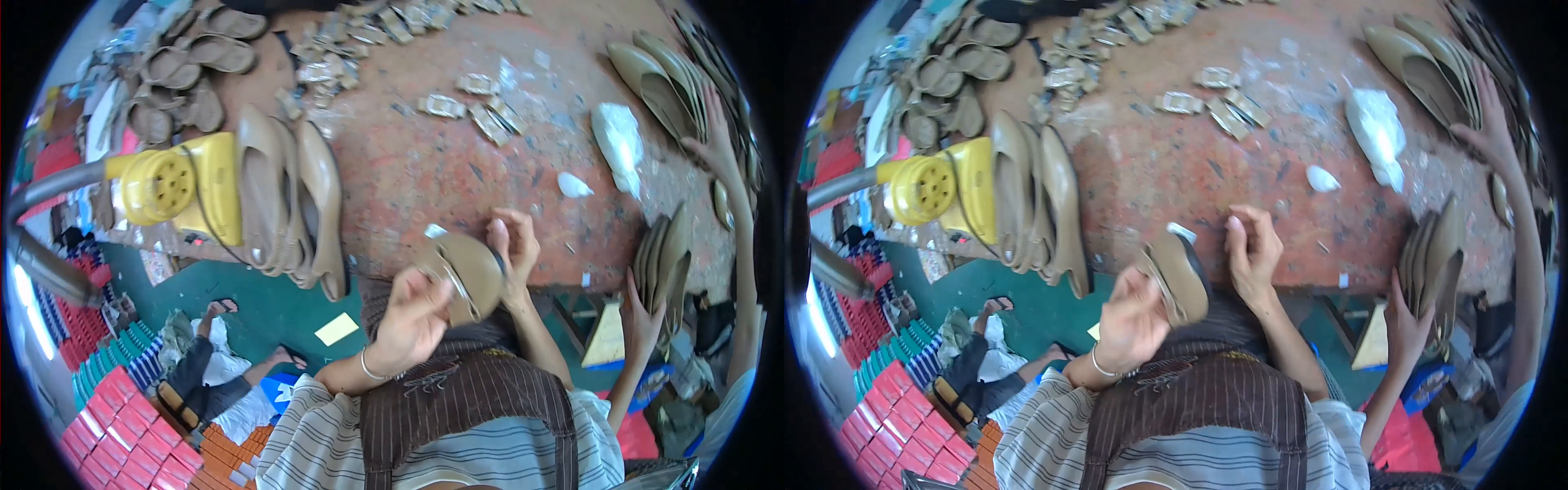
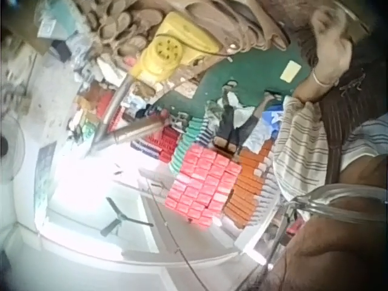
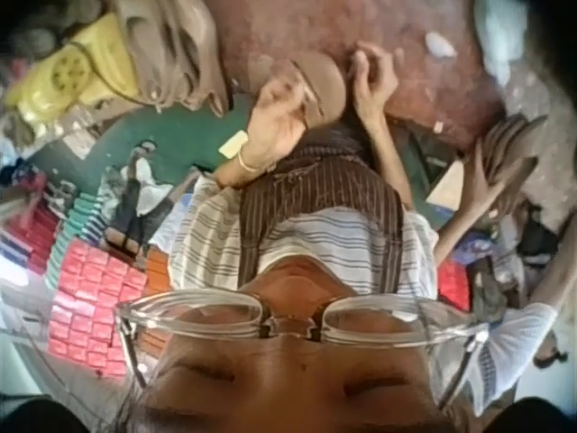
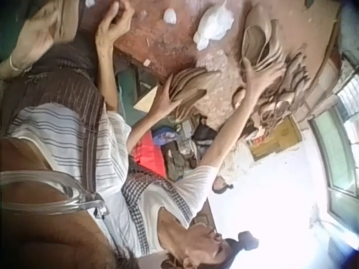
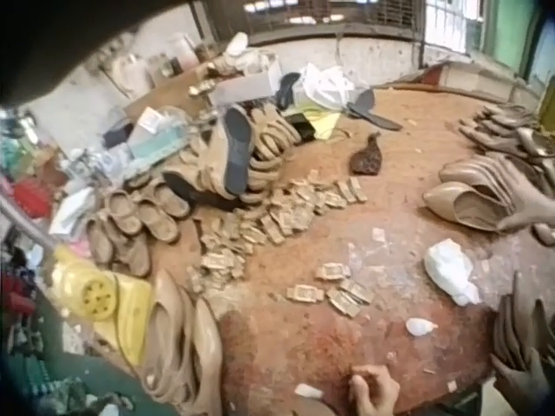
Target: The person is applying glue and attaching decorative buckles onto tan-colored shoes at a manufacturing workbench.
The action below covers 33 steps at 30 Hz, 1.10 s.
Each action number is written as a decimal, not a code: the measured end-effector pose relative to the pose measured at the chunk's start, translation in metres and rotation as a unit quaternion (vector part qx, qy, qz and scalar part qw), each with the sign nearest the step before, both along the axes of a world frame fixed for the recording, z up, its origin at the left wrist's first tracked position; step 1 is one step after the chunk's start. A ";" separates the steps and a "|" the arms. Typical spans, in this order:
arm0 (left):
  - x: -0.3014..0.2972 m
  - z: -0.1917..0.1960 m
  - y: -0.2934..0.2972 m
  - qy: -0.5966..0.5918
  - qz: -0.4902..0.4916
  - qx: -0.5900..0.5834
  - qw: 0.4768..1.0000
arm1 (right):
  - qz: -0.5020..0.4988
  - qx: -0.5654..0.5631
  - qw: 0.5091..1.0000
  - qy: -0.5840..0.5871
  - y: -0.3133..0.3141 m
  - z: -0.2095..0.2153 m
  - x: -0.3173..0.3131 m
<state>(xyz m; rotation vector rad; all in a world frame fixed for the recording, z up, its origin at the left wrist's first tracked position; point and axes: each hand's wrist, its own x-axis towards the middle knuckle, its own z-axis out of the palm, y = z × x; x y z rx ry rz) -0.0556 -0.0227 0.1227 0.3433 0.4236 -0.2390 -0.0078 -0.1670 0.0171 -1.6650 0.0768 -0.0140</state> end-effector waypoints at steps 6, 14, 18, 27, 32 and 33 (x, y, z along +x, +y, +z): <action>0.057 0.070 0.072 -0.115 -0.063 0.086 0.988 | 0.017 -0.056 0.996 -0.062 0.001 0.013 -0.001; 0.195 0.168 0.265 -0.106 0.292 0.533 0.787 | 0.028 0.002 1.000 0.007 -0.010 -0.002 -0.013; 0.123 0.068 0.249 -0.051 0.097 0.919 0.380 | 0.010 -0.119 0.987 -0.106 -0.029 0.001 -0.018; 0.006 -0.050 0.281 0.132 -0.121 0.934 0.308 | -0.161 -0.253 0.951 -0.077 -0.086 0.013 0.017; 0.037 0.020 0.201 0.079 0.109 0.970 0.200 | -0.133 -0.324 0.933 -0.088 -0.090 0.011 0.045; 0.035 0.033 0.191 0.096 0.158 0.957 0.225 | -0.127 -0.327 0.931 -0.104 -0.090 0.009 0.049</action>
